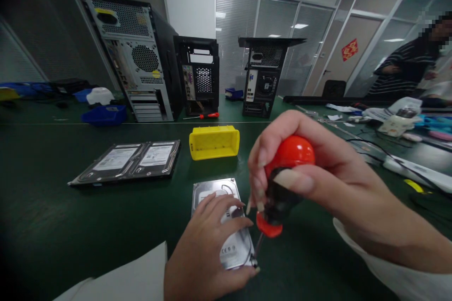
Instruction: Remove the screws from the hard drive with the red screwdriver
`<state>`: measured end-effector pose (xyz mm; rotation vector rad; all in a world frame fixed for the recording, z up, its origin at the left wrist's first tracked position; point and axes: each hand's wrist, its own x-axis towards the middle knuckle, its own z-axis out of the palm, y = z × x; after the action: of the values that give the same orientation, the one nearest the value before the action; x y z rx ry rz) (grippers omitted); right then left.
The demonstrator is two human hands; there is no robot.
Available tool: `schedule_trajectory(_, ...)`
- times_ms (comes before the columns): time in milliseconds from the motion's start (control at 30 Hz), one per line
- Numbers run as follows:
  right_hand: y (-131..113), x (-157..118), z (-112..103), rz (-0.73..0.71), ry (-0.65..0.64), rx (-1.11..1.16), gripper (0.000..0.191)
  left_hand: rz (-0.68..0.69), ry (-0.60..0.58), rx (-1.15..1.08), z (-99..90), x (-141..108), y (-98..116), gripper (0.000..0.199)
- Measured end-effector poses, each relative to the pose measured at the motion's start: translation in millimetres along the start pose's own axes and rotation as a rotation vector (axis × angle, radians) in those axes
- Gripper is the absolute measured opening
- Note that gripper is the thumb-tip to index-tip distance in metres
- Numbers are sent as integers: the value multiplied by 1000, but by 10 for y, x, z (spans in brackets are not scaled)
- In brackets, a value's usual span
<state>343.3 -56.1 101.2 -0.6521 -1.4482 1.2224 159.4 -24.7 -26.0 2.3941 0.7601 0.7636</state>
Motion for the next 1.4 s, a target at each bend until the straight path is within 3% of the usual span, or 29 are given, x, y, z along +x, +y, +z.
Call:
schedule_trajectory(100, -24, 54, 34, 39, -130, -132, 26, 1, 5, 4, 4, 1, -4, 51)
schedule_trajectory(167, -46, 93, 60, 77, -145, -135, 28, 3, 9, 3, 4, 0, -7, 50)
schedule_trajectory(333, 43, 157, 171, -35, 54, -55, 15, -13, -7, -3, -14, -2, 9, 50)
schedule_trajectory(500, 134, 159, 230, -117, 122, 50, 20, -9, -6, 0, -17, 1, 9, 50)
schedule_trajectory(733, 71, 108, 206, 9, 17, -19, 25, -17, -10, 0, -5, 4, 5, 53)
schedule_trajectory(933, 173, 122, 226, -95, -1, 35, 25, -13, -3, 0, -2, -9, 19, 50)
schedule_trajectory(1133, 163, 107, 187, -30, -56, 102, 23, -24, -7, -1, -9, -1, 23, 50)
schedule_trajectory(1267, 124, 91, 140, 10, -133, 24, 36, -23, -21, 13, -16, -1, 14, 53)
schedule_trajectory(1400, 147, 106, 153, -12, -123, 40, 26, -12, -11, 18, -13, 0, 11, 54)
